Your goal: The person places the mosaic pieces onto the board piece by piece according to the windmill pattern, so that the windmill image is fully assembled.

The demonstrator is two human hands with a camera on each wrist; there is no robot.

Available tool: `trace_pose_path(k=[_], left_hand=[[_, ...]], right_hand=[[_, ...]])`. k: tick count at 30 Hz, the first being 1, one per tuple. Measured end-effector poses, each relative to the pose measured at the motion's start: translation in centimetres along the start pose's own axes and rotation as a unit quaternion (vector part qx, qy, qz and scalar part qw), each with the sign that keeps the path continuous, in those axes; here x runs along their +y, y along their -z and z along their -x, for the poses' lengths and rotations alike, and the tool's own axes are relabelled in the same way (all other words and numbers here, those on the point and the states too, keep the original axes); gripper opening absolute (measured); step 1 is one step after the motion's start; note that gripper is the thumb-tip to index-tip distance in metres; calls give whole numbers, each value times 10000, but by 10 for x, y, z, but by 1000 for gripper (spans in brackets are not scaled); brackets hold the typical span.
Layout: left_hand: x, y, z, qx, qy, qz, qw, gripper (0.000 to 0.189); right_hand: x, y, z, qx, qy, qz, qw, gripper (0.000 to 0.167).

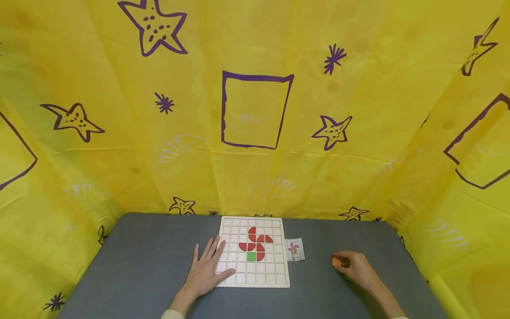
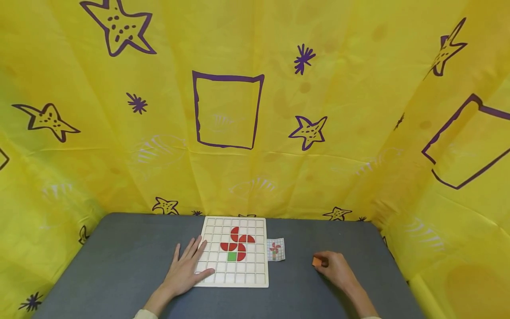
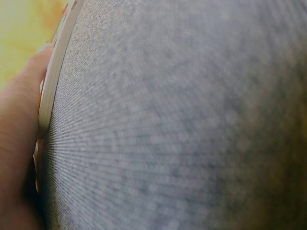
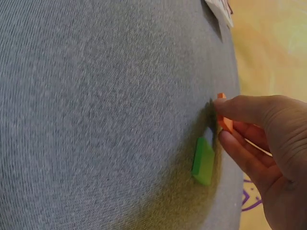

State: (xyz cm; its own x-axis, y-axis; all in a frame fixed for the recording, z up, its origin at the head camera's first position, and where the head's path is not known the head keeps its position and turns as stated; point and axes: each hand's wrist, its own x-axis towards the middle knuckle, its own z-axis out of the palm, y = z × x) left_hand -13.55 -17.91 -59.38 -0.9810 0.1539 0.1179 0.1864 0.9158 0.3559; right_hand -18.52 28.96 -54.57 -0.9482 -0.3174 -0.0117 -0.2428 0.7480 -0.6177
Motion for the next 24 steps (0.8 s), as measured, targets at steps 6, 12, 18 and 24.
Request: trace_pose_path(k=[6,12,18,24], left_hand=[[0,0,1,110,-74,60,9999,94],[0,1,1,212,-108,85,9997,93],[0,0,1,77,-53,25,10000,94],[0,0,0,68,-42,21,10000,95]], right_hand=[[-5,0,-3,163,283,154,9993,27],[-15,-2,-8,366,626,51,9974,25],[-26,-8,-12,581,812,2,9950,28],[-36,-11,-18,714,1032,31,9921,27]])
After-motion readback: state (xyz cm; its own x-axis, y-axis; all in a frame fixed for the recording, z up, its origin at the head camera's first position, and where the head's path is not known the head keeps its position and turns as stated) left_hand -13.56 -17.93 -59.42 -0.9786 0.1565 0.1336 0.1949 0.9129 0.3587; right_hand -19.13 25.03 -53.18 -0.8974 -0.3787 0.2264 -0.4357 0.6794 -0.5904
